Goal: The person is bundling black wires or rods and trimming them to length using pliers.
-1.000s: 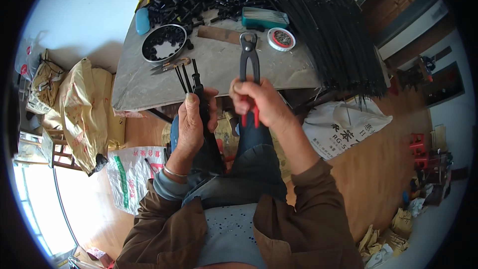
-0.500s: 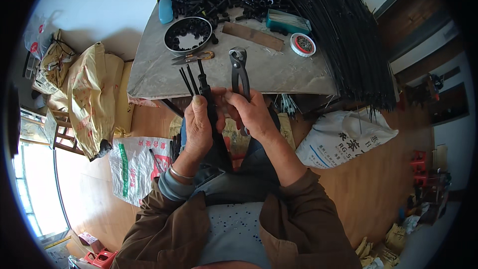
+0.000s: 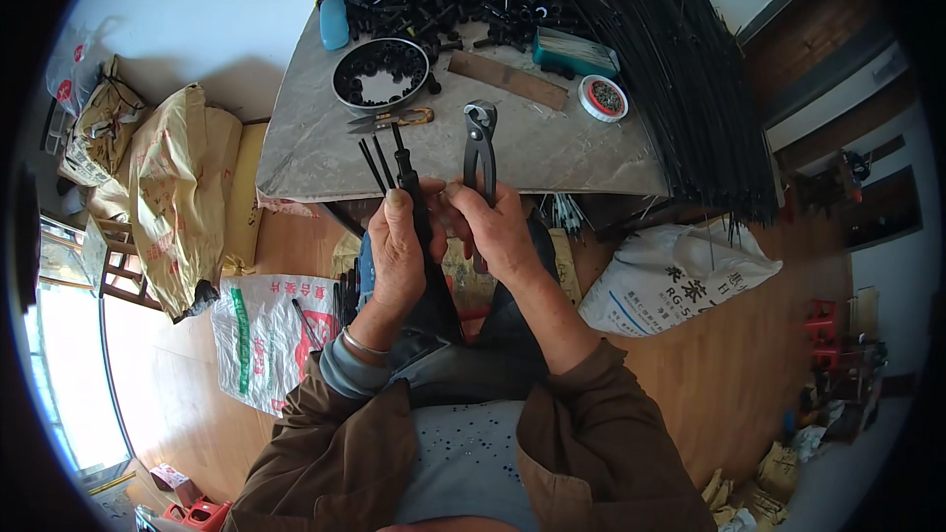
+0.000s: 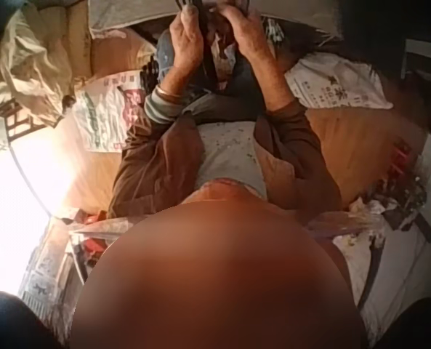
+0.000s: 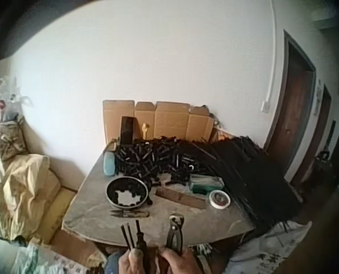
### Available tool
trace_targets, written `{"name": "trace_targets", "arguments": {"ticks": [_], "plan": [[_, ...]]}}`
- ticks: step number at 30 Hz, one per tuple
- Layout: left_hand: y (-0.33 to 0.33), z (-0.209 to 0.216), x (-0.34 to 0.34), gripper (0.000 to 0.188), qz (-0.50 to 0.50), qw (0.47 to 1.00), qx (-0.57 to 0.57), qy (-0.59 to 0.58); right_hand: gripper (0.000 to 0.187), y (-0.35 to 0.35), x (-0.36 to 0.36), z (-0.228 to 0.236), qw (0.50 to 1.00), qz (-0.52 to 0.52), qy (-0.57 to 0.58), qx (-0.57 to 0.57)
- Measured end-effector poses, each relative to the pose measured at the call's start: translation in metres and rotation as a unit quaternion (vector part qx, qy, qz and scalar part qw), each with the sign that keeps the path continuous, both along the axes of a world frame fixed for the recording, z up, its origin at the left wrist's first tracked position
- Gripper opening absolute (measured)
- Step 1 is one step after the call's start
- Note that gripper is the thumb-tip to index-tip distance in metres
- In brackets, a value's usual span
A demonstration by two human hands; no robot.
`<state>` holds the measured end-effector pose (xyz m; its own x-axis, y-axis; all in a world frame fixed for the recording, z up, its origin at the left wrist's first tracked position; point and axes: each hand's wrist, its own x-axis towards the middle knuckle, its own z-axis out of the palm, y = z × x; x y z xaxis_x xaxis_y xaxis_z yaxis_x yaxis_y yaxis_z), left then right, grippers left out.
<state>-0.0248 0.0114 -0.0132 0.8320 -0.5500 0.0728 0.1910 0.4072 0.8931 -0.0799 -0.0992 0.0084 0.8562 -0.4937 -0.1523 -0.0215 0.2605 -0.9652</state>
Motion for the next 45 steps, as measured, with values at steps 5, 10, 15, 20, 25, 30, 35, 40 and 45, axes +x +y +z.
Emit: {"name": "trace_targets", "arguments": {"ticks": [5,10,15,20,25,30,35,40,45], "plan": [[-0.001,0.003,0.0,0.05,0.008,1.0,-0.008,-0.01,0.013,0.003,0.008,0.002,1.0,-0.015,0.013,-0.013],[-0.002,0.006,-0.006,0.051,0.011,1.0,-0.002,-0.001,0.014,0.005,0.013,-0.013,0.997,-0.06,-0.041,-0.025],[-0.003,0.002,-0.01,0.05,0.013,1.0,0.008,-0.007,0.017,0.014,0.019,-0.007,0.984,-0.099,-0.082,-0.126],[0.002,0.004,-0.006,0.05,-0.014,1.0,0.021,-0.001,0.019,0.016,0.02,-0.003,0.967,-0.106,-0.117,-0.197],[0.004,0.002,0.001,0.057,-0.034,0.999,0.014,0.0,0.02,0.008,0.019,-0.005,0.98,-0.078,-0.097,-0.156],[0.009,0.001,0.015,0.063,-0.05,0.999,0.005,0.001,0.021,-0.002,0.004,-0.007,0.995,0.035,-0.031,-0.09],[0.006,-0.006,0.017,0.066,-0.05,0.999,-0.001,0.001,0.02,0.013,-0.003,-0.002,0.992,0.087,-0.013,-0.086],[0.006,-0.005,0.016,0.066,-0.055,0.998,-0.01,0.012,0.019,0.014,-0.001,-0.006,0.994,0.077,0.005,-0.08],[0.006,-0.004,0.016,0.066,-0.057,0.998,-0.02,0.014,0.022,0.014,-0.001,-0.002,0.994,0.071,0.024,-0.082]]}}
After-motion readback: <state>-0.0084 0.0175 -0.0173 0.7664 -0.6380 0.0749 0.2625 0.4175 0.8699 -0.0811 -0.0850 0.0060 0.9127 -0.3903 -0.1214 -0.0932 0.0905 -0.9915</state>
